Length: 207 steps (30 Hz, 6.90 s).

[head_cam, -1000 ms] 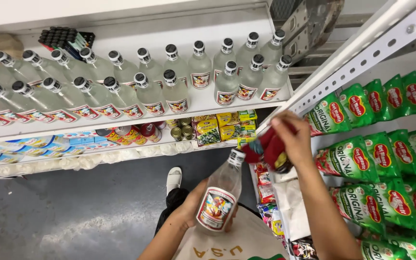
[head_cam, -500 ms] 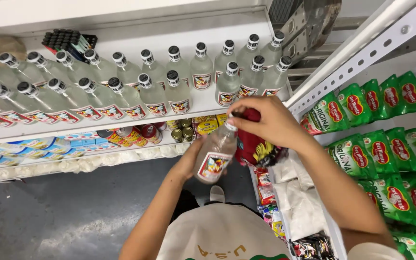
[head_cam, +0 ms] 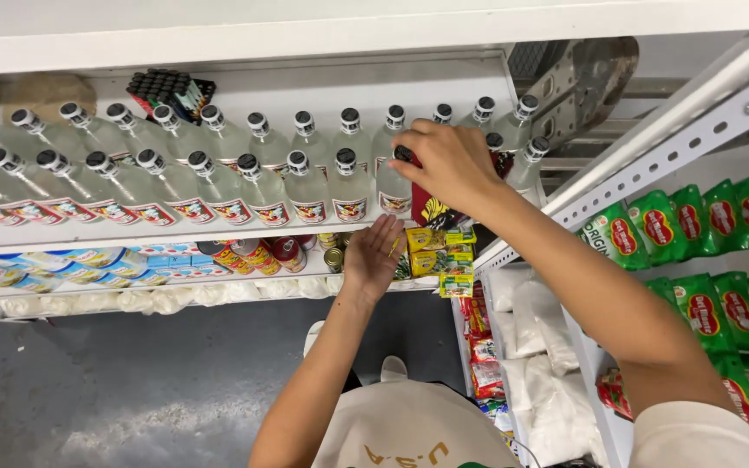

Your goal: Wiping dust off of glass bottles and canned goods on grocery store shelves using a cloth.

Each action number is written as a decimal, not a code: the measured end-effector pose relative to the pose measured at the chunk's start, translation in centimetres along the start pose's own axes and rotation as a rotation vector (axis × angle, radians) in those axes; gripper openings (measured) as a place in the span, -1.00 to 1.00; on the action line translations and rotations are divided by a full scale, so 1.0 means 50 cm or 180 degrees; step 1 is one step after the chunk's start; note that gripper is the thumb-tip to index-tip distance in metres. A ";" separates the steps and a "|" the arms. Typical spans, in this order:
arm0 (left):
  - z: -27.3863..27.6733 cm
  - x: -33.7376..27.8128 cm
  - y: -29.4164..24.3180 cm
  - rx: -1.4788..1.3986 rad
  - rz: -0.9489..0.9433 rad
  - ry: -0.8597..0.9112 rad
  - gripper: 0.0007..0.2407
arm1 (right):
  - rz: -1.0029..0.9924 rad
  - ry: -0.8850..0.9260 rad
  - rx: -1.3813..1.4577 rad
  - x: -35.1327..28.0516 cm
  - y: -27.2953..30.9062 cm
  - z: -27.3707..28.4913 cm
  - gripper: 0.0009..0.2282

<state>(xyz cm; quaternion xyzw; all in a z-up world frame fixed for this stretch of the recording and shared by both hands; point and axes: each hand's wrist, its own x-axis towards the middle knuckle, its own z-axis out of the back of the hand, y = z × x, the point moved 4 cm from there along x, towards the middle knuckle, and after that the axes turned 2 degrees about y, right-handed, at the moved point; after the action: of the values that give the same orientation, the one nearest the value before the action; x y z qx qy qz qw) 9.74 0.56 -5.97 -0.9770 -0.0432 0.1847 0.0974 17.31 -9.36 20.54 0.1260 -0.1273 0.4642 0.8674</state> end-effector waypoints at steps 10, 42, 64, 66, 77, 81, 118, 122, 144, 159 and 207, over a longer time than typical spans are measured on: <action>0.002 0.006 0.009 0.0021 0.0121 0.0034 -0.63 | -0.0132 0.0259 -0.0130 0.041 -0.040 -0.067 -0.71; -0.021 -0.048 0.018 -0.0250 0.0527 0.0328 -0.62 | -0.0631 0.1178 -0.0925 0.261 -0.152 -0.121 -0.50; -0.099 -0.180 0.039 0.0611 0.0348 0.0705 -0.58 | -0.0098 -0.1878 -0.0146 -0.126 -0.004 0.164 -0.74; -0.131 -0.203 0.020 0.1005 0.0001 0.0840 -0.55 | 0.0131 -0.1990 -0.0037 -0.178 0.056 0.219 -0.75; -0.009 -0.267 -0.011 0.3548 0.0762 0.2706 -0.27 | -0.0171 -0.0006 0.2175 -0.282 0.119 0.128 -0.70; 0.012 -0.326 0.026 0.3294 0.0743 0.2699 -0.18 | -0.0512 0.0329 0.2296 -0.286 0.088 0.065 -0.67; 0.030 -0.351 0.123 0.2790 0.0741 0.0783 -0.52 | -0.1003 -0.0632 0.4881 -0.336 0.099 -0.111 -0.88; -0.038 -0.357 0.084 0.3677 -0.0449 0.0982 -0.51 | -0.1349 -0.1264 0.3227 -0.331 0.186 -0.052 -0.70; 0.048 -0.357 0.207 0.3255 0.0325 0.1782 -0.47 | 0.0190 -0.0044 0.8325 -0.394 0.110 -0.171 -0.42; -0.013 -0.355 0.125 0.4293 -0.0539 0.1120 -0.44 | -0.1956 -0.1144 0.5485 -0.411 0.066 -0.171 -0.55; -0.107 -0.360 0.074 0.5239 -0.1306 0.0842 -0.49 | -0.2080 -0.1988 0.4535 -0.394 0.041 -0.133 -0.51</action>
<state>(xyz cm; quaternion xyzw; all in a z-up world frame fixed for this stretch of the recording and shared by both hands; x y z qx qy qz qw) -4.80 -6.15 4.48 -0.5817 -0.0595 0.0205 0.8110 5.72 -21.26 7.86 0.7962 0.0047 0.1032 0.5962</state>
